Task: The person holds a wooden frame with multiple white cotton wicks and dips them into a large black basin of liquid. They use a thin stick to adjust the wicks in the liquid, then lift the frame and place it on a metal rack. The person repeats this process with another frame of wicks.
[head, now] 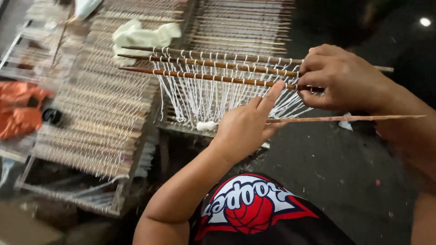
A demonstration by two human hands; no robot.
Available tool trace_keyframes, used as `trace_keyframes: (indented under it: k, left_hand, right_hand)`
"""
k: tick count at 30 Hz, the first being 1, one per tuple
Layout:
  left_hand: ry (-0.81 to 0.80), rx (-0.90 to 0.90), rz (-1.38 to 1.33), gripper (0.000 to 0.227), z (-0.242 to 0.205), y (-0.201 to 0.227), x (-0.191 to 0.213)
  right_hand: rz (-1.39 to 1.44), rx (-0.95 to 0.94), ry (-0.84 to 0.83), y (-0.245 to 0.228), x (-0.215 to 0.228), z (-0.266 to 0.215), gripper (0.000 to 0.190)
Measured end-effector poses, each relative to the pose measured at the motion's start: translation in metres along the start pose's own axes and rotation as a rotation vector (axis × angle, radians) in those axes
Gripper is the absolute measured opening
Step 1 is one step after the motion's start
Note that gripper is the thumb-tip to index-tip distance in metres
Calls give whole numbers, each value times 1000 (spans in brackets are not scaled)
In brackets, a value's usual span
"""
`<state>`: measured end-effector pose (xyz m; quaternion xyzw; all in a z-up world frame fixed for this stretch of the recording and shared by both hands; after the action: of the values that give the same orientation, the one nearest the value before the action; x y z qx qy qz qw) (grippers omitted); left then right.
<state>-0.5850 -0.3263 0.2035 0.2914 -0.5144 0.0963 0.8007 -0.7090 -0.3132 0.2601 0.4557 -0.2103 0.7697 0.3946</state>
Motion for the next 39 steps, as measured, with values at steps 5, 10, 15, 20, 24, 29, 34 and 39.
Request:
trace_keyframes:
  k: [5,10,15,20,24,29,34,39]
  left_hand:
    - [56,-166,19,84,11,29,-13]
    - [-42,-298,-51,85,19,47,-35]
    - [-43,-429,-40,87,20,57,-45]
    - [-7,-441,2,98,19,51,-40]
    - [40,-556,-44,91,14,54,-40]
    - [-79,-593,-144,88,12,56,-47]
    - [-68,-602,-30,96,17,54,-48]
    - [-205,-607,-122,97,13,56,-65]
  right_hand:
    - [-27,-129,-6,7,9,-32,13]
    - [-17,-165,86,-6,28,-40,8]
    - [-90,-278,61,-8,27,-63,12]
    - [-136,-362,51,-22,33,-66,16]
    - [-210,-446,19,-29,31,-74,10]
    - [-222,-471,74,-46,34,-76,18]
    - [-282,-510,64,-55,25,-96,18]
    - [-313,-572,48,-71,22,-94,20]
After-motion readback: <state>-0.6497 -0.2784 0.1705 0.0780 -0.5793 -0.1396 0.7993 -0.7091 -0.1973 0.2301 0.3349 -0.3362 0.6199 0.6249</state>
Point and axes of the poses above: each hand's wrist, its own z-axis towards the middle knuckle, its own x-axis out of the back of the hand, y = z × x, the point moved 10 cm from there along z, towards the middle knuckle, and after that the axes turned 11 degrees about y, right-handed, at the moved point
